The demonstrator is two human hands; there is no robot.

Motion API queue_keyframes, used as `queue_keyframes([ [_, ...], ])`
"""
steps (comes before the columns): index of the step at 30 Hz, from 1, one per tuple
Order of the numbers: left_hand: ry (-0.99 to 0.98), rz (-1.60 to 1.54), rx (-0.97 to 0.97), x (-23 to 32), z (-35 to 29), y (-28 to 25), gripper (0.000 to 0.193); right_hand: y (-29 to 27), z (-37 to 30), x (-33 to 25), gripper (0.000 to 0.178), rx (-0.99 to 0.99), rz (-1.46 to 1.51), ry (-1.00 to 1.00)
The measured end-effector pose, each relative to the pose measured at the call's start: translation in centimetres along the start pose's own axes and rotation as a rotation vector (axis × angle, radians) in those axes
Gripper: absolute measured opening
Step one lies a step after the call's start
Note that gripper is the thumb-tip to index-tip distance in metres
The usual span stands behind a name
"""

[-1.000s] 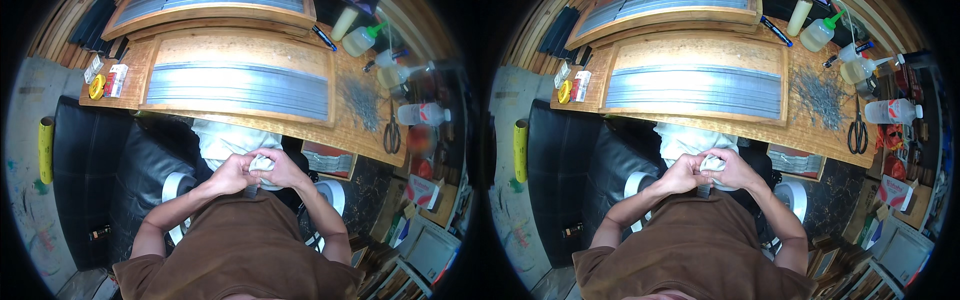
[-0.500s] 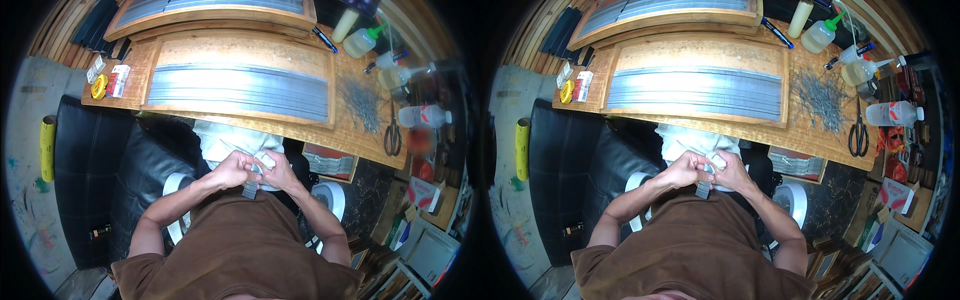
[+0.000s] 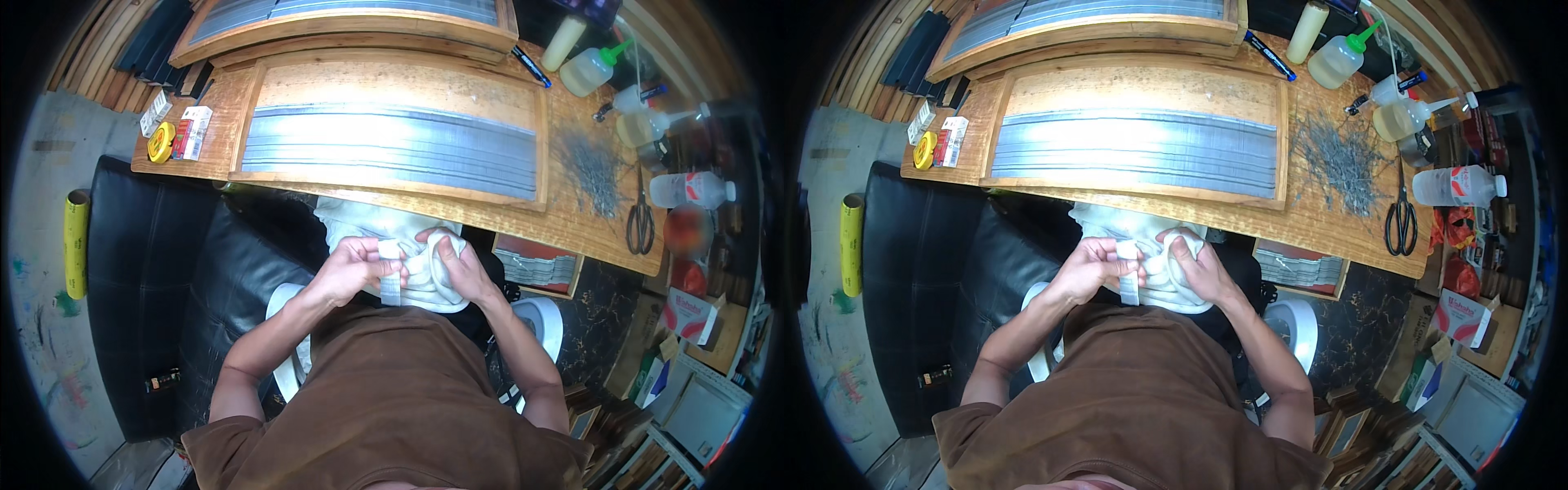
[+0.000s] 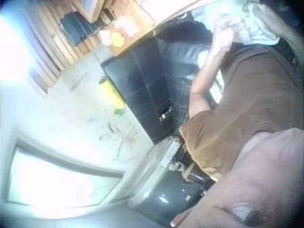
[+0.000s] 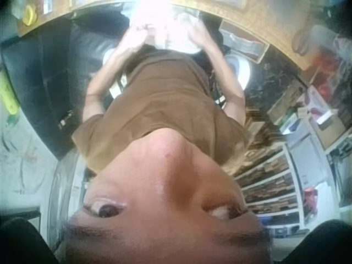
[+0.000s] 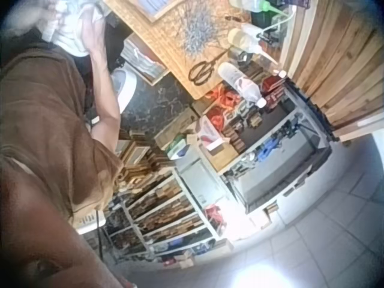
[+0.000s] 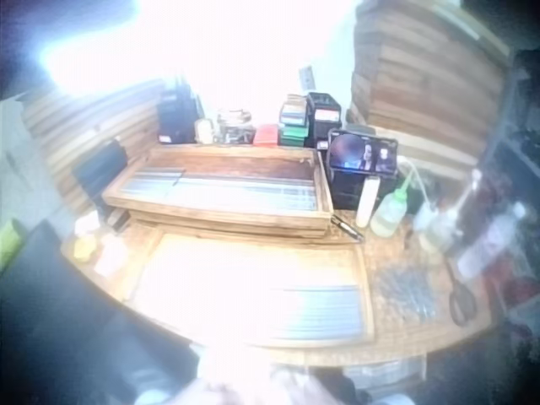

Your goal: The person repeatedly picks up small metallic rectangular pieces from a wooden tray and joins them by hand, forming a short linked chain. The person handles the pieces one at a time, aligning and interlocking them, then places the assembled chain back into the tray.

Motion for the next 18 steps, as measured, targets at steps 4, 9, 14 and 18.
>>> queue_keyframes([
  [4,0.154,-0.097,0.212,-0.2,0.9,-2.1,0.015,1.5,-1.8,-3.3,0.066,-0.093,-0.157,-0.088],
  [9,0.390,-0.330,0.315,-0.3,0.9,0.7,0.017,3.1,-1.8,-3.7,0.060,-0.049,-0.421,0.017],
  [14,0.329,-0.567,0.359,-2.9,1.7,1.0,0.014,2.7,-1.1,-3.5,0.035,0.135,-0.338,-0.105],
  [18,0.374,-0.456,0.263,-2.7,2.0,1.3,0.011,2.7,-1.6,-2.4,0.030,0.140,-0.382,-0.124],
])
Point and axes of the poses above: each hand's wrist, its own z-axis towards the middle knuckle, its own y-axis out of the palm, x = y × z, the point moved 10 cm from there along z, towards the middle knuckle, and after that the axes turned 6 degrees about y, right-handed, at the moved point
